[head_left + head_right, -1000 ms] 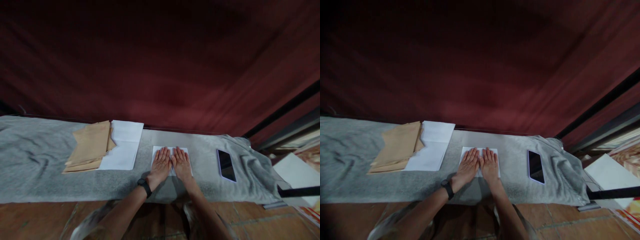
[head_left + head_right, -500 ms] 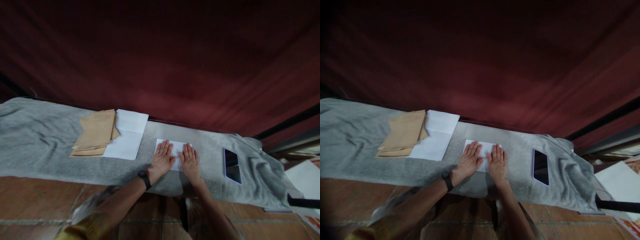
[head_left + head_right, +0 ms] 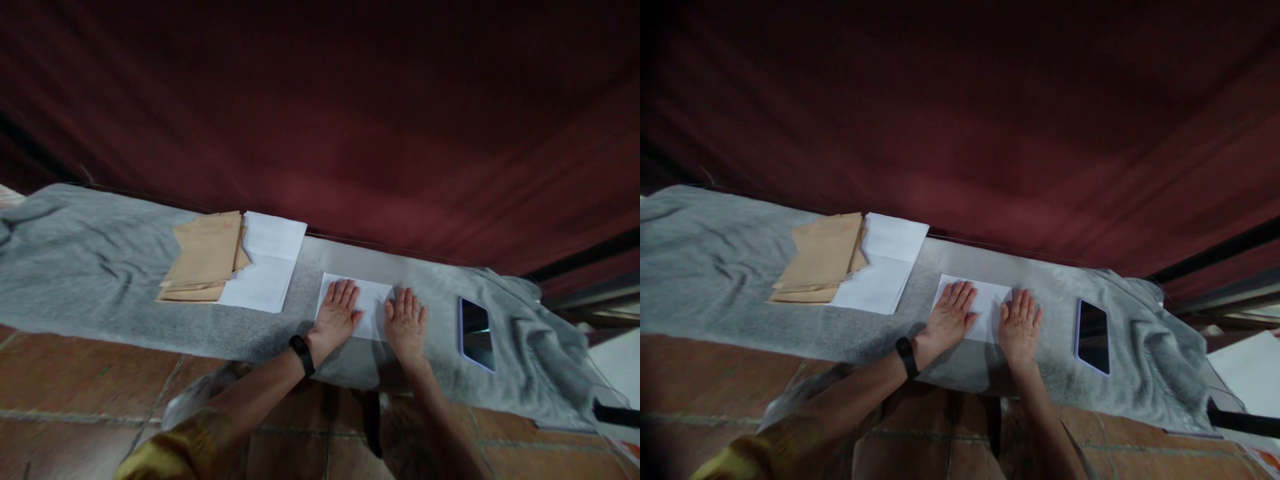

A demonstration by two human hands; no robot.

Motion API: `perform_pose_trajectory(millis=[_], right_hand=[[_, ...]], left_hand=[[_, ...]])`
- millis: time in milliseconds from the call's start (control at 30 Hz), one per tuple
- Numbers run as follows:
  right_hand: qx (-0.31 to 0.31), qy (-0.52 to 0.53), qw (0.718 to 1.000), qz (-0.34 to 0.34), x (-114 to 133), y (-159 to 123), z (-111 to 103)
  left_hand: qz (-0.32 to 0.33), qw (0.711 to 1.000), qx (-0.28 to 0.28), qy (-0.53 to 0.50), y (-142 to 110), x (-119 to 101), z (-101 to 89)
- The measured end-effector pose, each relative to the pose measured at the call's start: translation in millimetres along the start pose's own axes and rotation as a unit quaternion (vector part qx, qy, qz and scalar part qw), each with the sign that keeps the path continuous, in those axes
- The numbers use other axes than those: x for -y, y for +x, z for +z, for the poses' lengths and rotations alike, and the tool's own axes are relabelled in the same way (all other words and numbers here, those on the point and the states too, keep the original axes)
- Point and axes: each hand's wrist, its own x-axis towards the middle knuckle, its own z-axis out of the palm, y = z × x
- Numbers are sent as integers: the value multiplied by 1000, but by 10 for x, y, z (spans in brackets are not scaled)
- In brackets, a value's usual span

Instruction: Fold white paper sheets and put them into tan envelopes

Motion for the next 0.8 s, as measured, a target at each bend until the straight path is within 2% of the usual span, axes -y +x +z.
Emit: perform_pose_trajectory(millis=[200,267,433,633,800], right_hand=[[3,62,985,-161,288,-36,-24],[14,54,980,-189,375,-88,-10],[14,34,982,-183,420,-151,10],[-5,37,987,-155,361,-150,23],[6,34,990,-136,308,-152,43]], left_hand=[[7,1000,2,-3,-4,-2,22],[13,1000,3,-8,-11,19,32],[20,999,-9,-24,-30,97,49],[-25,999,-25,-22,-48,208,37],[-51,999,-15,1,-81,310,12]])
